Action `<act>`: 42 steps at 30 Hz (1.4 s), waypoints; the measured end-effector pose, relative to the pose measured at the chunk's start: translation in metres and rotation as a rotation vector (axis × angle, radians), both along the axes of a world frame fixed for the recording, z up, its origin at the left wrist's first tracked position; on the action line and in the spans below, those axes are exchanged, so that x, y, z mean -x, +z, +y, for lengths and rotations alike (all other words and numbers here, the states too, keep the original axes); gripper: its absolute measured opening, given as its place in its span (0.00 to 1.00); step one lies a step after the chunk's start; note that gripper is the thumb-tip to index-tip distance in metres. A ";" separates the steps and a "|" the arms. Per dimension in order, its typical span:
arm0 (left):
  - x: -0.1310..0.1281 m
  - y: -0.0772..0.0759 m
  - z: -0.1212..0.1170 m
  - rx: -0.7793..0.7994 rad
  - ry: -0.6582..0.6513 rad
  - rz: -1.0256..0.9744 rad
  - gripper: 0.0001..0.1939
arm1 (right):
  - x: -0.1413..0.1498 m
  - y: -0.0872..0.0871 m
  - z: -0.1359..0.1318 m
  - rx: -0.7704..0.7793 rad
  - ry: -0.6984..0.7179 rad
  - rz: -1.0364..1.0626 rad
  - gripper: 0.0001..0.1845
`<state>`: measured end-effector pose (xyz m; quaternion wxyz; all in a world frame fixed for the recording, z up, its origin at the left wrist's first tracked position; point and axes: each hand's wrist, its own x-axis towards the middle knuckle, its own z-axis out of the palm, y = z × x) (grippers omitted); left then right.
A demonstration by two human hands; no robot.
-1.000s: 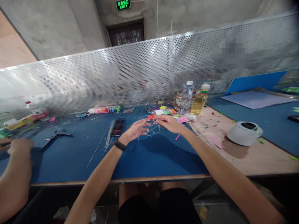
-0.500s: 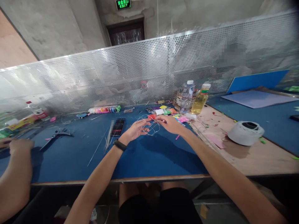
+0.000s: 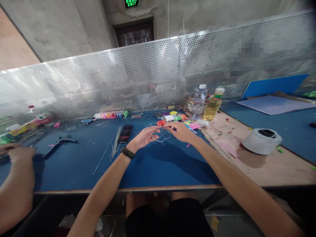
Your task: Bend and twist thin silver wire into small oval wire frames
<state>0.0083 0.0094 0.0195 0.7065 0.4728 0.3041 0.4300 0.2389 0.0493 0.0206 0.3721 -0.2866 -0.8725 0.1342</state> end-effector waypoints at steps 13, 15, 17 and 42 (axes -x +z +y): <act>0.022 0.006 0.005 0.233 -0.040 -0.242 0.19 | 0.018 0.007 -0.026 0.289 0.080 0.163 0.14; 0.023 0.004 0.006 0.229 -0.054 -0.269 0.20 | 0.020 0.004 -0.025 0.347 0.100 0.213 0.14; 0.022 0.002 0.007 0.229 -0.056 -0.287 0.21 | 0.022 0.001 -0.023 0.384 0.103 0.253 0.13; 0.008 -0.003 0.005 -0.050 0.073 -0.127 0.22 | 0.024 -0.003 -0.018 -0.061 -0.124 0.304 0.12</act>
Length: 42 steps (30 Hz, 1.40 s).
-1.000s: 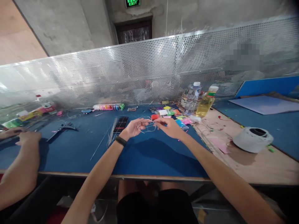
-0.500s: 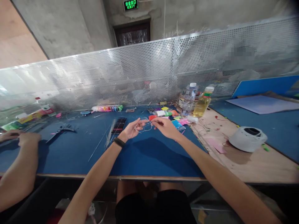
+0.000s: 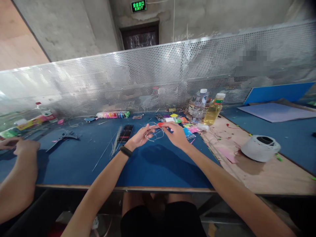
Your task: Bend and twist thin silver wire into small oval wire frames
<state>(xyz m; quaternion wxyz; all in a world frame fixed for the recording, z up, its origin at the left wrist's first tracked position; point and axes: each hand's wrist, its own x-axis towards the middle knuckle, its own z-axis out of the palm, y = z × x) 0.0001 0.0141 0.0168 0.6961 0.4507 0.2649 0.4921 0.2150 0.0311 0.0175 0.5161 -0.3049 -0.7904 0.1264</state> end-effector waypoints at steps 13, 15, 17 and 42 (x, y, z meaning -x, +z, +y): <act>-0.010 0.002 -0.006 -0.137 0.035 0.067 0.22 | 0.018 -0.015 -0.006 -0.053 -0.212 0.084 0.15; -0.011 0.003 -0.007 -0.152 0.034 0.094 0.22 | 0.018 -0.017 -0.005 -0.044 -0.223 0.080 0.16; -0.012 0.004 -0.009 -0.163 0.038 0.114 0.22 | 0.018 -0.018 -0.004 -0.030 -0.217 0.071 0.16; -0.017 0.004 -0.009 -0.252 0.081 0.319 0.24 | 0.028 -0.030 -0.006 0.086 -0.115 0.139 0.17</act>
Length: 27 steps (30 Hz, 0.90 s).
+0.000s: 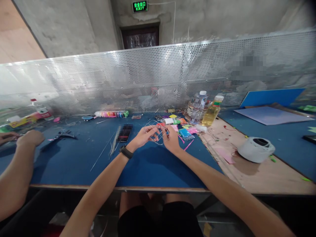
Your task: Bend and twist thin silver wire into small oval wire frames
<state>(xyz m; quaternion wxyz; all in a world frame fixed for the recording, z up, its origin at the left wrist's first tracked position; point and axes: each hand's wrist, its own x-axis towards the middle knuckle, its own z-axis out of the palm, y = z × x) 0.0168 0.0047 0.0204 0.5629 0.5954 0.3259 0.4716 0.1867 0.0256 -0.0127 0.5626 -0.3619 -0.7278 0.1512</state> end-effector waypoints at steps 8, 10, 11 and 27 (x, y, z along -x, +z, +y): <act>0.002 -0.002 0.002 -0.015 0.016 0.027 0.25 | -0.001 0.002 -0.003 0.080 0.073 0.005 0.20; 0.003 -0.001 0.002 -0.011 0.012 0.021 0.25 | -0.004 0.005 -0.001 0.111 0.117 -0.001 0.20; 0.003 -0.001 0.001 -0.006 0.007 0.016 0.25 | -0.006 0.006 0.001 0.123 0.151 -0.012 0.19; 0.023 -0.003 0.013 0.268 -0.151 -0.071 0.16 | -0.020 0.013 0.019 0.851 0.563 0.197 0.20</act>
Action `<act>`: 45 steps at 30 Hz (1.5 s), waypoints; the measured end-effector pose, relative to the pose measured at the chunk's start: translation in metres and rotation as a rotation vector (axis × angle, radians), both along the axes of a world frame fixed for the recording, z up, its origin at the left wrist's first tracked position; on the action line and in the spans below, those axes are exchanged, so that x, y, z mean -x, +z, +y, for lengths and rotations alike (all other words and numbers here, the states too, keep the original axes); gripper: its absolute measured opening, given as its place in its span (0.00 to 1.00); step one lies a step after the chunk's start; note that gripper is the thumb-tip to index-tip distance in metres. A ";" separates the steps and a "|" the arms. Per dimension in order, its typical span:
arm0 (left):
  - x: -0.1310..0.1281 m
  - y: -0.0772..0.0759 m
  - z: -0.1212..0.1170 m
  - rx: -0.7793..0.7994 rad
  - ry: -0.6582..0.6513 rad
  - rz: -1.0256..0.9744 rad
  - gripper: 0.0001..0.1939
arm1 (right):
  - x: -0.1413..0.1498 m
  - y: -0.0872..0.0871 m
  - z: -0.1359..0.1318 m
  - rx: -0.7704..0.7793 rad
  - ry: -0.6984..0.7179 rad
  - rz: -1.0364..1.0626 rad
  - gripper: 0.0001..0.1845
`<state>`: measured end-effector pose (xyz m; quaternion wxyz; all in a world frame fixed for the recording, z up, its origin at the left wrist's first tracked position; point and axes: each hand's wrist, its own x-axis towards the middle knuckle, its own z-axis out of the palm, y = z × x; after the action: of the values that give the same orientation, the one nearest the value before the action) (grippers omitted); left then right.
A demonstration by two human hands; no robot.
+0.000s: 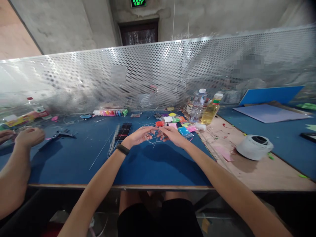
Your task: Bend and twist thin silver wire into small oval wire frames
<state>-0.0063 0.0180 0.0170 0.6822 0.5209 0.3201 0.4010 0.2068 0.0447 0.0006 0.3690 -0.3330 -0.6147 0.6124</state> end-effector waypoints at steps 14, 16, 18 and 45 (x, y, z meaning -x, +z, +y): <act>0.005 0.004 -0.002 0.186 -0.041 -0.098 0.20 | 0.010 0.004 -0.018 -0.100 -0.027 0.005 0.20; 0.004 0.005 -0.002 0.180 -0.039 -0.088 0.19 | 0.010 0.006 -0.019 -0.180 -0.092 0.012 0.18; 0.004 0.005 -0.003 0.171 -0.033 -0.072 0.19 | 0.009 0.008 -0.019 -0.256 -0.141 -0.013 0.17; -0.007 -0.007 0.000 -0.120 0.164 0.266 0.22 | 0.012 -0.001 -0.009 -0.079 -0.089 0.099 0.18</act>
<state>0.0008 0.0183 0.0098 0.5666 0.5813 0.4244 0.4012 0.1953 0.0353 -0.0007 0.4384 -0.3146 -0.6039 0.5866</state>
